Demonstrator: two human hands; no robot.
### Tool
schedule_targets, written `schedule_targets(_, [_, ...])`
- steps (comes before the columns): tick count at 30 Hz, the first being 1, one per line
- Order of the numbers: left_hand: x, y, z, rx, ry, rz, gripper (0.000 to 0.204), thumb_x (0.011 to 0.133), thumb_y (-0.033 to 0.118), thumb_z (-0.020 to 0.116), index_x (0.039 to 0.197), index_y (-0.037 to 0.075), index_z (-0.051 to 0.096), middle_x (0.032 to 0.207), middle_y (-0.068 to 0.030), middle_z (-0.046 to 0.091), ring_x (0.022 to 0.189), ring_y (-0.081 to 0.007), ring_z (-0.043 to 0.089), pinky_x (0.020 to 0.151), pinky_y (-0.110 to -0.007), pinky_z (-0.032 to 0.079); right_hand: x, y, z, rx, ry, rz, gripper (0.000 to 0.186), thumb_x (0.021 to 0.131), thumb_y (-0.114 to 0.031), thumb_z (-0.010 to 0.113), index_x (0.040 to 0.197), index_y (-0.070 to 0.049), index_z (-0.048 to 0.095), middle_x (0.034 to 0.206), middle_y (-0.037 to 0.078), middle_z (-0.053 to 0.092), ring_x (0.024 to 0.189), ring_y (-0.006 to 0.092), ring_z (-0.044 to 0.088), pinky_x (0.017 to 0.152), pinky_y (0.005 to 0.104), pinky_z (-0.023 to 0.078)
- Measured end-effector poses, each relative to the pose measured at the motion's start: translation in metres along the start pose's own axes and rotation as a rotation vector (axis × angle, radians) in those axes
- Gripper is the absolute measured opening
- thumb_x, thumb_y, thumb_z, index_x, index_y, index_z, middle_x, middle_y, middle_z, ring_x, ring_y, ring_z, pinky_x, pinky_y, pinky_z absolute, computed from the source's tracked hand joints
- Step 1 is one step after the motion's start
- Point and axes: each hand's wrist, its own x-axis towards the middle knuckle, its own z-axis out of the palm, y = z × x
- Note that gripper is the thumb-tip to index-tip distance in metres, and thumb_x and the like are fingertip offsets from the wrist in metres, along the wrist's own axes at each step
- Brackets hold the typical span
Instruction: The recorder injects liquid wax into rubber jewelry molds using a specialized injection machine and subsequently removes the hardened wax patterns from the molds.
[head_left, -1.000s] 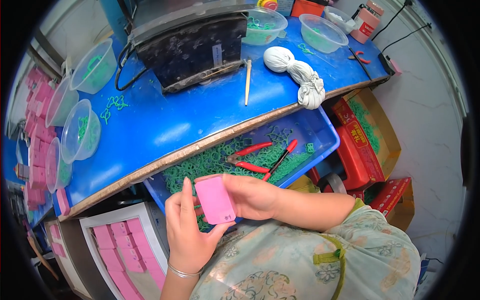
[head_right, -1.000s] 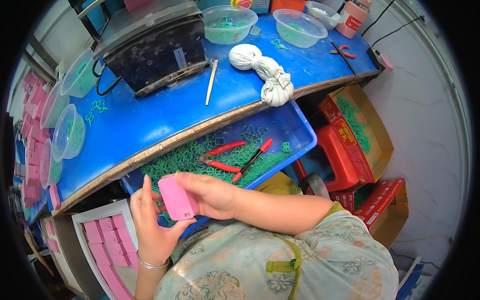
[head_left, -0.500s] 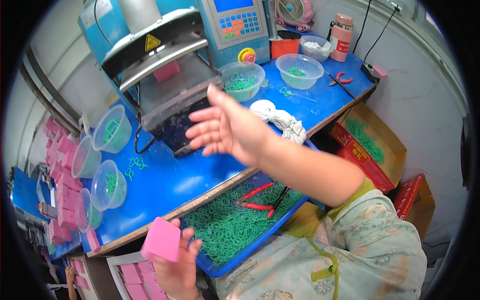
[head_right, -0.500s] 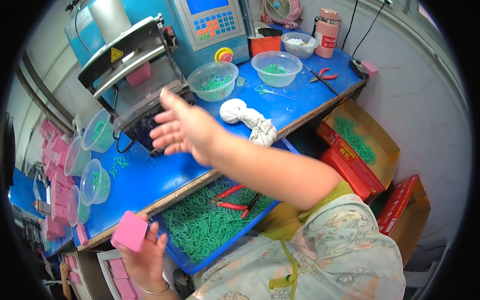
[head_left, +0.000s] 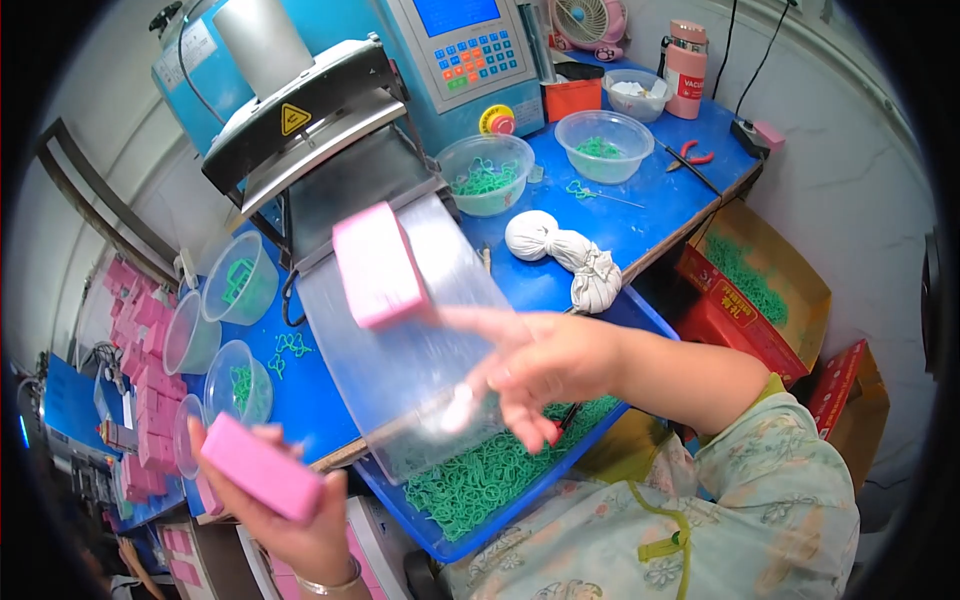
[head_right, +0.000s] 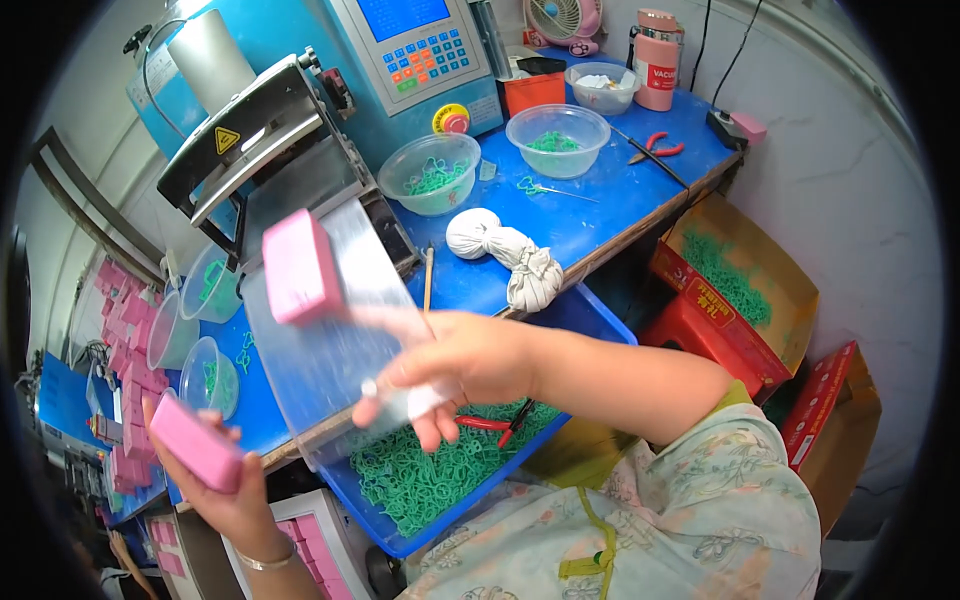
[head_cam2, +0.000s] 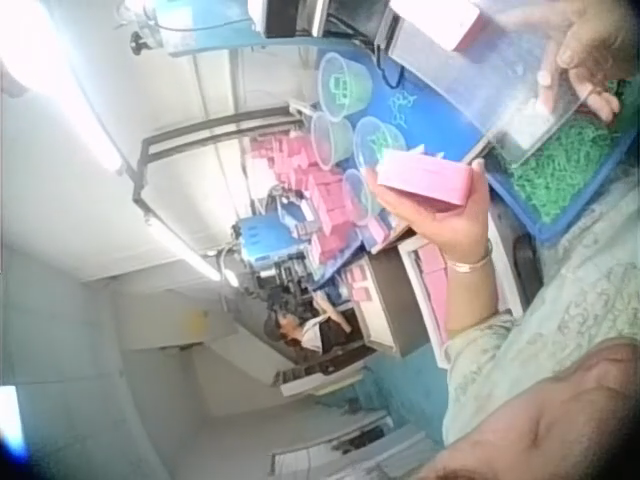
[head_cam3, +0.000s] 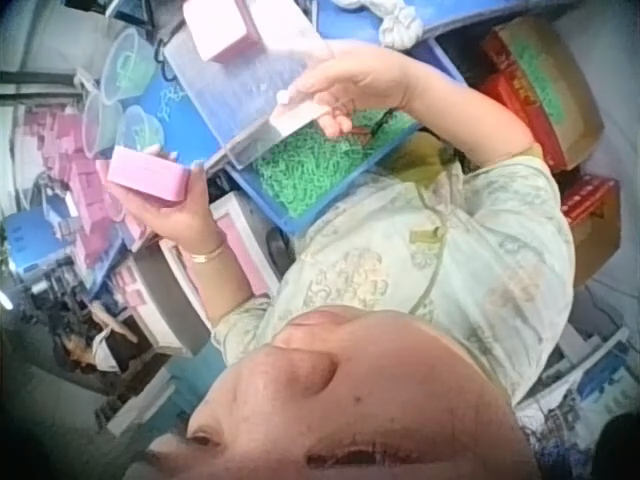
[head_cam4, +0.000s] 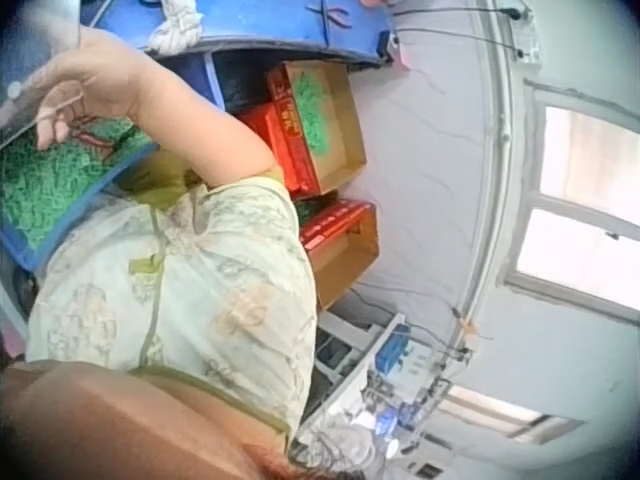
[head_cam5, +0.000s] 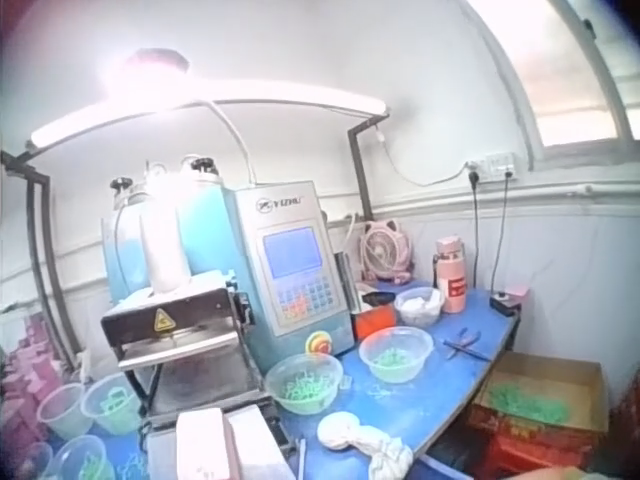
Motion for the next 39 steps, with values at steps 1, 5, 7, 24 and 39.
schedule_targets(1, [0.008,-0.006,0.009,0.022,-0.065,0.142,0.097,0.062,0.028,0.078,0.136,-0.002,0.022,0.115,-0.015,0.046,0.099,-0.0221,0.048,0.084,-0.032,0.041,-0.005,0.002,0.013,0.086,0.075,0.04,0.069,0.085,-0.015,0.05,0.141,-0.013,0.009,0.106,0.022,0.056,0.061,0.0262,0.064,0.046,0.0279,0.051])
schedule_targets(5, [0.029,0.001,0.028,0.149,-0.552,0.204,0.094,0.052,0.019,0.082,0.13,-0.001,0.035,0.114,-0.0154,0.047,0.109,-0.0268,0.044,0.092,-0.035,0.037,-0.012,0.026,0.03,0.088,0.063,0.278,0.074,0.082,-0.013,0.051,0.141,-0.011,0.006,0.102,0.021,0.058,0.06,0.0241,0.063,0.047,0.0274,0.051])
schedule_targets(7, [0.033,-0.009,0.032,0.059,-0.804,0.03,0.09,0.051,0.013,0.08,0.129,0.0,0.038,0.114,-0.0133,0.045,0.107,-0.0248,0.046,0.089,-0.032,0.04,-0.017,0.039,0.029,0.146,0.06,0.322,0.078,0.081,-0.014,0.051,0.141,-0.009,0.002,0.102,0.021,0.058,0.06,0.023,0.063,0.048,0.0263,0.05])
schedule_targets(24, [-0.036,0.0,0.022,0.374,-0.482,0.512,0.051,0.056,0.022,0.08,0.099,0.022,0.052,0.117,-0.0097,0.04,0.117,-0.0385,0.037,0.097,-0.06,0.027,-0.035,0.108,0.024,-0.084,-0.006,0.223,0.056,0.092,-0.015,0.043,0.141,-0.014,0.016,0.12,0.015,0.052,0.087,0.0139,0.059,0.075,0.0251,0.049])
schedule_targets(39, [-0.062,-0.015,0.007,0.25,-0.35,0.495,0.049,0.066,0.035,0.075,0.109,0.018,0.056,0.129,-0.0181,0.037,0.119,-0.0451,0.036,0.096,-0.053,0.033,-0.037,0.096,0.035,-0.265,-0.052,0.331,0.054,0.093,-0.015,0.043,0.14,-0.011,0.018,0.119,0.013,0.052,0.081,0.0138,0.058,0.072,0.0267,0.049])
